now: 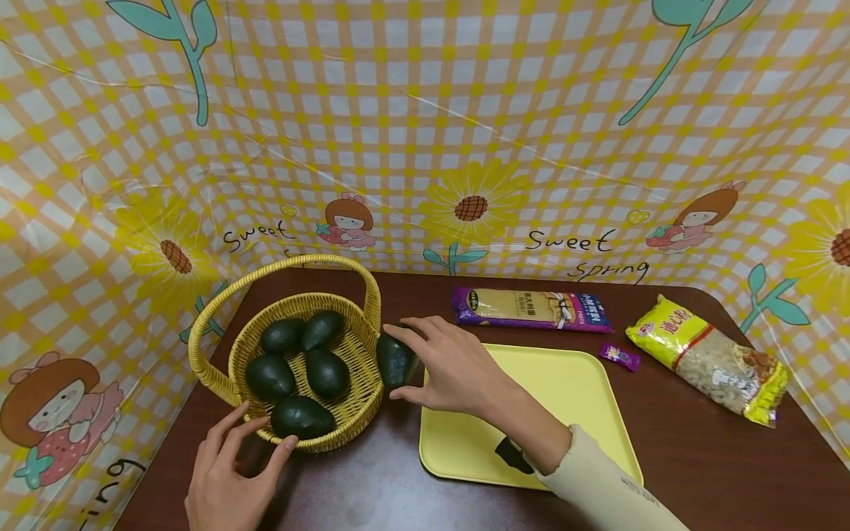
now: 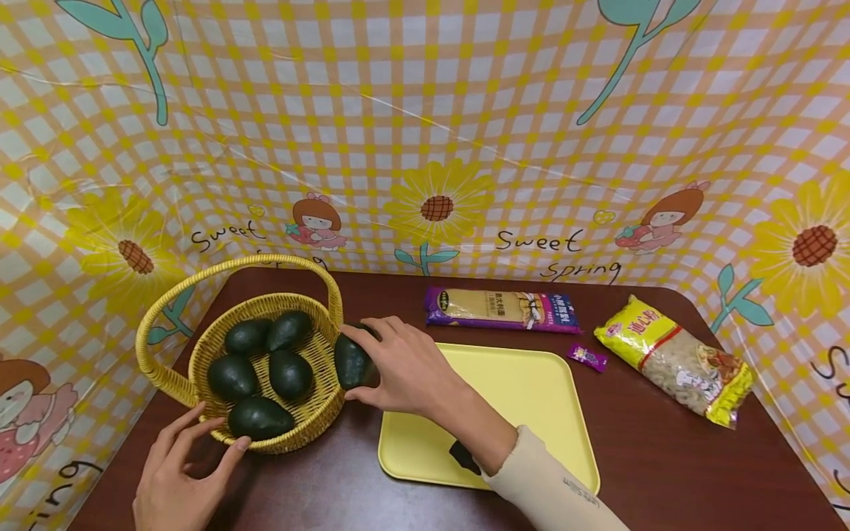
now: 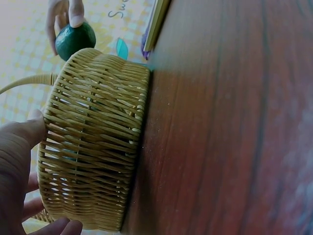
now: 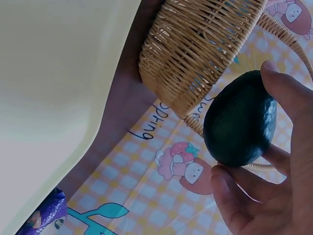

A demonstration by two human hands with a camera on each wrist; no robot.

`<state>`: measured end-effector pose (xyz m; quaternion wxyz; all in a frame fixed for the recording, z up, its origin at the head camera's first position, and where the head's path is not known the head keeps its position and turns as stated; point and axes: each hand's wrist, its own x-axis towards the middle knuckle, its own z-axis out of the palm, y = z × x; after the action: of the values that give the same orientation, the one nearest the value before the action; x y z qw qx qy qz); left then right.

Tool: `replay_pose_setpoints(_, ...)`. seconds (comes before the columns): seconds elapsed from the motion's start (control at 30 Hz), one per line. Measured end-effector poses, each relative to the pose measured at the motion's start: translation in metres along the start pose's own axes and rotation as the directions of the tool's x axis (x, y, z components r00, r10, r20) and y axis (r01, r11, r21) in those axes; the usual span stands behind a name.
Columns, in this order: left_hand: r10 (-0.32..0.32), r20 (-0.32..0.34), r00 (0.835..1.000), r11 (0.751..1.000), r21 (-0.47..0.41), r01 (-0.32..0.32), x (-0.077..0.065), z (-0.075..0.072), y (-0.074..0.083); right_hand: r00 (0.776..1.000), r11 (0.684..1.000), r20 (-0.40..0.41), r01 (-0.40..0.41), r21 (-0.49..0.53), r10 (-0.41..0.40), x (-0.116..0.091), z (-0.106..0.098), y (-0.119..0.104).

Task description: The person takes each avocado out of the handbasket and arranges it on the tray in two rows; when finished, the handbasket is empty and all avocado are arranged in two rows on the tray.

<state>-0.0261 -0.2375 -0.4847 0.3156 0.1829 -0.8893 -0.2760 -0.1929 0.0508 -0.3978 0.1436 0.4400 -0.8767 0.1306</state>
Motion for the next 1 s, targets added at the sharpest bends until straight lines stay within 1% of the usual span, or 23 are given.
replay_pose_setpoints(0.2, -0.002, 0.022, 1.000, 1.000, -0.010, 0.002, 0.000, 0.002, 0.002, 1.000, 1.000, 0.004, -0.023, 0.011, 0.023, -0.011, -0.002, 0.004)
replay_pose_setpoints(0.5, -0.007, 0.017, 1.000, 1.000, -0.031, 0.007, 0.000, -0.001, 0.002, 0.999, 0.999, 0.013, -0.032, 0.021, 0.032, -0.024, 0.003, 0.005)
replay_pose_setpoints(0.83, -0.008, 0.018, 1.000, 0.999, -0.042, 0.009, 0.000, -0.001, 0.000, 0.999, 0.999, 0.033, -0.040, 0.017, 0.040, -0.035, 0.005, 0.006)
replay_pose_setpoints(1.0, -0.009, 0.021, 1.000, 0.999, -0.036, 0.010, 0.000, -0.002, 0.000, 0.998, 0.999, 0.045, -0.043, 0.014, 0.042, -0.040, 0.006, 0.005)
